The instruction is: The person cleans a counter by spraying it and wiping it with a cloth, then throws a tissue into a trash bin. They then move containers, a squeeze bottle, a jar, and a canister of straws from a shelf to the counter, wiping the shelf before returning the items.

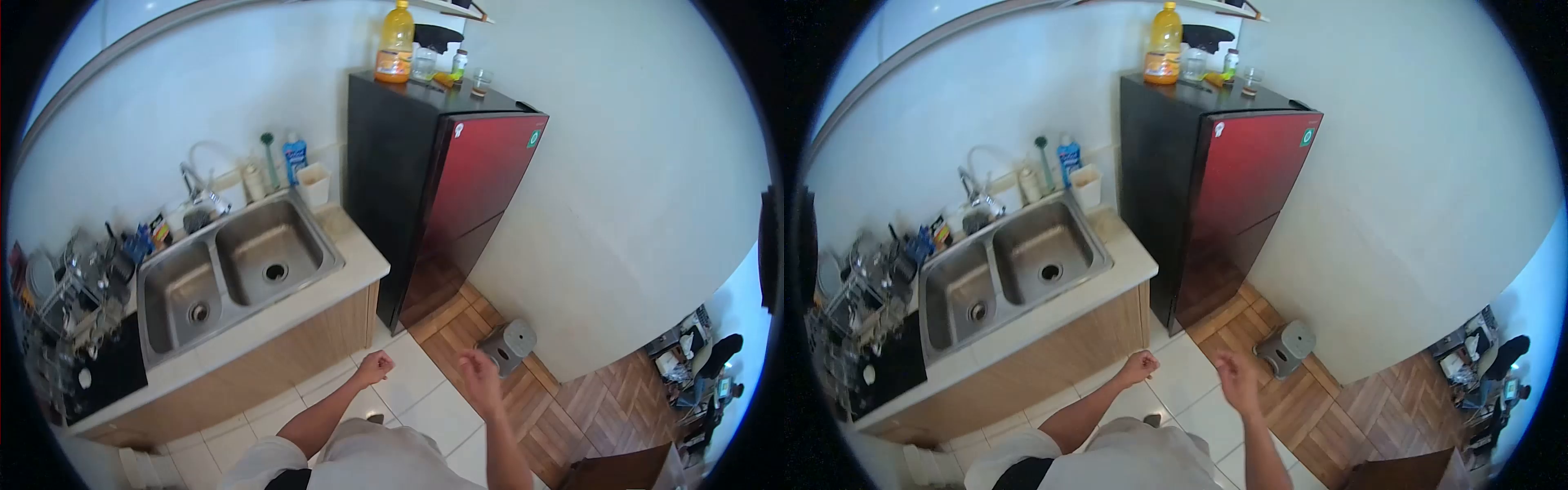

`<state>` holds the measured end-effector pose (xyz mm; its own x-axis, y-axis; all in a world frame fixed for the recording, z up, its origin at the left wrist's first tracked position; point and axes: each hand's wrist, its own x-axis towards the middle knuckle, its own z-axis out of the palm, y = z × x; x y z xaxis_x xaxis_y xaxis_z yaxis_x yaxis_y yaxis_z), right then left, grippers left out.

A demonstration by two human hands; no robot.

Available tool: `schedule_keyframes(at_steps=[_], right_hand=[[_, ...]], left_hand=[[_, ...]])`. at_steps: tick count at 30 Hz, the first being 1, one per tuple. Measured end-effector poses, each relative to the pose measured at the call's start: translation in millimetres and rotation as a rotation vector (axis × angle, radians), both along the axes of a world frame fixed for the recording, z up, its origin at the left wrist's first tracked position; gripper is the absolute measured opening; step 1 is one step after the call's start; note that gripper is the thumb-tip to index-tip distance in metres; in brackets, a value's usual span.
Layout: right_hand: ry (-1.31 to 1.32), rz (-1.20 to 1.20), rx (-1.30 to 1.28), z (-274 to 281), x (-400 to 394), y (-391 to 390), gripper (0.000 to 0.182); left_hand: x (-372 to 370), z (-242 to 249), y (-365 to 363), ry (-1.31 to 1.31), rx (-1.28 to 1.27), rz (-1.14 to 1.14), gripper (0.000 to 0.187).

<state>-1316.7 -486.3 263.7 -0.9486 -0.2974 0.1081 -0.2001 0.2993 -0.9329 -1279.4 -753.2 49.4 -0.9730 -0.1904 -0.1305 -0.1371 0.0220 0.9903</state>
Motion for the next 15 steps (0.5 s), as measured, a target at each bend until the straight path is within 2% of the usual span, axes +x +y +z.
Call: schedule_keyframes(at_steps=[3, 4, 7, 10, 13, 15], right_hand=[[0.238, 0.001, 0.031, 84.3, -87.5, -6.9, 0.024], [0.334, 0.021, 0.045, 116.5, -116.9, -10.0, 0.023], [0.644, 0.069, 0.024, 195.2, -213.9, -18.5, 0.020], [0.977, 0.117, 0.054, 261.4, -325.9, -41.8, 0.018], [1.284, 0.195, 0.133, 335.6, -455.0, -87.8, 0.018], [1.513, 0.129, 0.197, 383.1, -541.6, -135.8, 0.023]], left_hand=[[-75.6, 66.4, -13.7, -0.065, -0.052, -0.122, 0.042], [-97.3, 79.2, -20.7, 0.036, -0.027, -0.164, 0.045], [-154.2, 131.5, -36.5, 0.115, -0.003, -0.177, 0.046], [-203.0, 167.3, -56.7, -0.030, -0.089, -0.040, 0.042], [-245.6, 175.3, -70.7, 0.028, -0.034, 0.107, 0.039], [-257.9, 200.1, -61.0, 0.049, 0.001, 0.282, 0.038]])
